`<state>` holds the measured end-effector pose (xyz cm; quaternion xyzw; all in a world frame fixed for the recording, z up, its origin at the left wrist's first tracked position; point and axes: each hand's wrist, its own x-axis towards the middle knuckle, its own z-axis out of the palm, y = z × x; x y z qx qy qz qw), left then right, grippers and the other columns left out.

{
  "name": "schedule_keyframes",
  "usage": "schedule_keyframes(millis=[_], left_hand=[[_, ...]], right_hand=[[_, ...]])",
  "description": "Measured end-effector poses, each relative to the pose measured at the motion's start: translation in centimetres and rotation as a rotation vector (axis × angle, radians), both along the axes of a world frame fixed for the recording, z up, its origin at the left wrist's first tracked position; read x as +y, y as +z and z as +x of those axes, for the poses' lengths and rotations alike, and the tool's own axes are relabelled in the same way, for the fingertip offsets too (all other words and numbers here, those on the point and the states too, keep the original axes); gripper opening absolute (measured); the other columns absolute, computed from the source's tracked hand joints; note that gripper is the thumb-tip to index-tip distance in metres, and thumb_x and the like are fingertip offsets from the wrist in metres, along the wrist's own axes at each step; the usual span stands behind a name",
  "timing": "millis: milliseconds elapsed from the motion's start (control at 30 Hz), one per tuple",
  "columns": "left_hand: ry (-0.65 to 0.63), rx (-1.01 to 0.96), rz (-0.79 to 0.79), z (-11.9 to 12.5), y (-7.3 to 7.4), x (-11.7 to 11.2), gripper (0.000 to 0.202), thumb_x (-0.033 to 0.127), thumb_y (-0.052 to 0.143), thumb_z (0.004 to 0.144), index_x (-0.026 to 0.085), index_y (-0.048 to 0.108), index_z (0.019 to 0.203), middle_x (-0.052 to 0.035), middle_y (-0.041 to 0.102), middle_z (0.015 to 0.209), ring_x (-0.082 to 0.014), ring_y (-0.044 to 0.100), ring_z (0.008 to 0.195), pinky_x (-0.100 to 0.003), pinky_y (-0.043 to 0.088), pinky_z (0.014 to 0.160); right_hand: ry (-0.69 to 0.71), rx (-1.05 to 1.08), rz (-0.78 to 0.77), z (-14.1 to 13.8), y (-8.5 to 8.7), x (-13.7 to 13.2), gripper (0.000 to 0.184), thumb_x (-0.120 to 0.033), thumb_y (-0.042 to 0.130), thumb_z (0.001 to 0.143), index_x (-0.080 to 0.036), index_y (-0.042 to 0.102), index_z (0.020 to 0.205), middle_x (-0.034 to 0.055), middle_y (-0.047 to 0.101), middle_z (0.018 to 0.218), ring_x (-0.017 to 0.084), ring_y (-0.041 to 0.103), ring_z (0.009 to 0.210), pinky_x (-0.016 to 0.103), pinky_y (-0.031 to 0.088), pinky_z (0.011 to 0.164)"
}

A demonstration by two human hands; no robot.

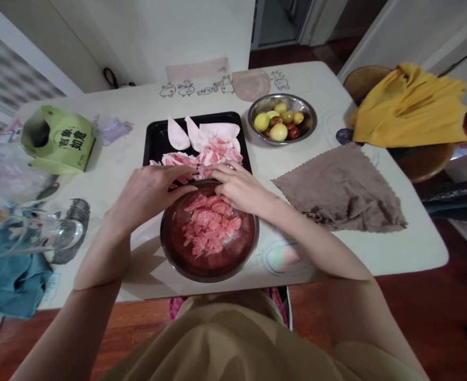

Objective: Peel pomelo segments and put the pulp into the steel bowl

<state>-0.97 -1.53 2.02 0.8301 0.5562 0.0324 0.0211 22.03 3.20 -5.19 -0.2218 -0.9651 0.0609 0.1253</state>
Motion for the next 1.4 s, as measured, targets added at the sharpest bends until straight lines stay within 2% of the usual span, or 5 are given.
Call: schedule_keyframes(millis=[200, 433, 767, 1233, 1400], left_hand=[[0.087, -0.172, 0.083, -1.5, 0.5, 0.6, 0.028, 0.038, 0.067, 0.096, 0.029, 0.071, 0.122, -0.0052, 0.08, 0.106, -0.0221, 0.075, 0.084, -0.032, 0.054, 0.076], [0.143, -0.274, 0.148, -2.7, 0.0, 1.8, 0.026, 0.02, 0.061, 0.095, 0.025, 0.071, 0.118, -0.0067, 0.078, 0.116, -0.0216, 0.074, 0.092, -0.032, 0.055, 0.081], [0.256, -0.038, 0.14, -5.8, -0.1, 3.2, 0.025, 0.027, 0.063, 0.094, 0.025, 0.073, 0.117, -0.009, 0.08, 0.105, -0.0278, 0.074, 0.094, -0.038, 0.055, 0.08], [0.246, 0.161, -0.373, -6.8, -1.8, 5.0, 0.099, 0.057, 0.083, 0.073, 0.025, 0.038, 0.156, -0.0147, 0.049, 0.157, -0.0371, 0.053, 0.139, -0.047, 0.047, 0.111], [0.23, 0.043, -0.22, -5.7, -3.7, 6.1, 0.097, 0.056, 0.073, 0.085, 0.017, 0.026, 0.161, -0.0199, 0.034, 0.166, -0.0325, 0.034, 0.155, -0.04, 0.033, 0.123]], right_hand=[[-0.016, 0.164, -0.063, 0.5, 0.4, 0.7, 0.016, -0.02, 0.062, 0.095, -0.021, 0.075, 0.085, 0.0087, 0.066, 0.133, 0.029, 0.053, 0.133, 0.05, 0.038, 0.113], [-0.315, 0.37, 0.059, 1.2, 0.9, 3.5, 0.011, -0.032, 0.069, 0.093, -0.025, 0.076, 0.089, 0.007, 0.068, 0.125, 0.031, 0.057, 0.121, 0.051, 0.042, 0.103], [-0.344, 0.232, 0.098, 1.0, -0.2, 3.8, 0.02, -0.024, 0.057, 0.097, -0.024, 0.076, 0.102, 0.0109, 0.066, 0.127, 0.034, 0.054, 0.122, 0.054, 0.045, 0.097], [-0.34, 0.246, 0.142, 0.8, 0.8, 2.9, 0.021, -0.035, 0.058, 0.098, -0.02, 0.074, 0.098, 0.0128, 0.068, 0.12, 0.033, 0.055, 0.116, 0.05, 0.045, 0.092], [-0.326, 0.228, 0.162, 0.7, 1.2, 2.5, 0.02, -0.031, 0.058, 0.098, -0.021, 0.075, 0.093, 0.0121, 0.068, 0.117, 0.032, 0.056, 0.115, 0.049, 0.046, 0.093]])
